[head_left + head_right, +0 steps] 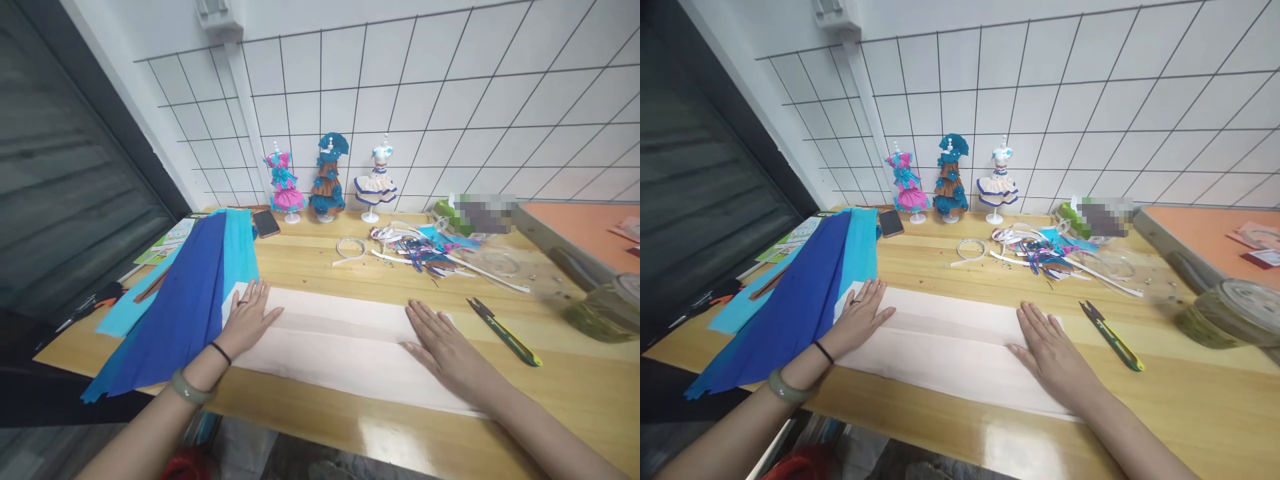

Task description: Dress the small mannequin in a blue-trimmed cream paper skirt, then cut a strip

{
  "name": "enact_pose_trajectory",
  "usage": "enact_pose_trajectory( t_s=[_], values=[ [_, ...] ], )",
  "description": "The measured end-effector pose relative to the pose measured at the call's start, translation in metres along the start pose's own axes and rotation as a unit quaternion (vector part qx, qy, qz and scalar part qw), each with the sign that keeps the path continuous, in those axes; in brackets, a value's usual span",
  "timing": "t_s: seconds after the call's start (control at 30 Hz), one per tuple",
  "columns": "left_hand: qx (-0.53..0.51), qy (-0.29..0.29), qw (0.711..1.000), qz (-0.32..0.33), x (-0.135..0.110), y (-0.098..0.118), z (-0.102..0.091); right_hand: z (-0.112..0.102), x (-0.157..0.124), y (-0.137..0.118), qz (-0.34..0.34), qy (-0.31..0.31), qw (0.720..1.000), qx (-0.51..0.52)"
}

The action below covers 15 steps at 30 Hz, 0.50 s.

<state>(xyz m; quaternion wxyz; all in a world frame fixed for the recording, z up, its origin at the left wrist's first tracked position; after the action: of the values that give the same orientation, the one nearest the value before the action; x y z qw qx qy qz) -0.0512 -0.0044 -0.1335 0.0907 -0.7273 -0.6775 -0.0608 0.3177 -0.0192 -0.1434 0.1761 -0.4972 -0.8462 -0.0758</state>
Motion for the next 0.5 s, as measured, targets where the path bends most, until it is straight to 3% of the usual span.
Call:
enact_pose_trajectory(
  t_s=[0.17,0.3,0.4,0.5],
  values=[
    [0.007,0.002,0.998,-0.057,-0.003,-0.011,0.001,0.001,-0.006,0.010,0.031,-0.012,0.999,-0.027],
    [0.001,0.013,0.998,-0.054,-0.001,0.002,-0.011,-0.002,0.001,0.004,0.043,-0.018,0.999,-0.020],
    [-0.018,0.081,0.996,0.014,0.005,0.049,-0.029,-0.010,0.026,-0.025,0.030,0.005,1.000,0.003],
    [-0.081,0.085,0.985,0.129,0.008,0.112,-0.031,-0.011,0.055,-0.071,-0.026,0.004,0.998,0.063]
  ],
)
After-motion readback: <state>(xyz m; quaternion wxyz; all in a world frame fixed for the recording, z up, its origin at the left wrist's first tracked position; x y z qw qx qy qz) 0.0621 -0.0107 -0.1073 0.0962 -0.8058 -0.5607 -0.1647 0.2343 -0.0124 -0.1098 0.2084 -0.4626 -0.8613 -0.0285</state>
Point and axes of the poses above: each hand's wrist, its own x-axis towards the middle knuckle, its own z-axis out of the palm, y = z × x, the point moved 8 cm from there along x, towards the middle knuckle, and after that the axes turned 12 degrees about y, right-handed, at the moved point
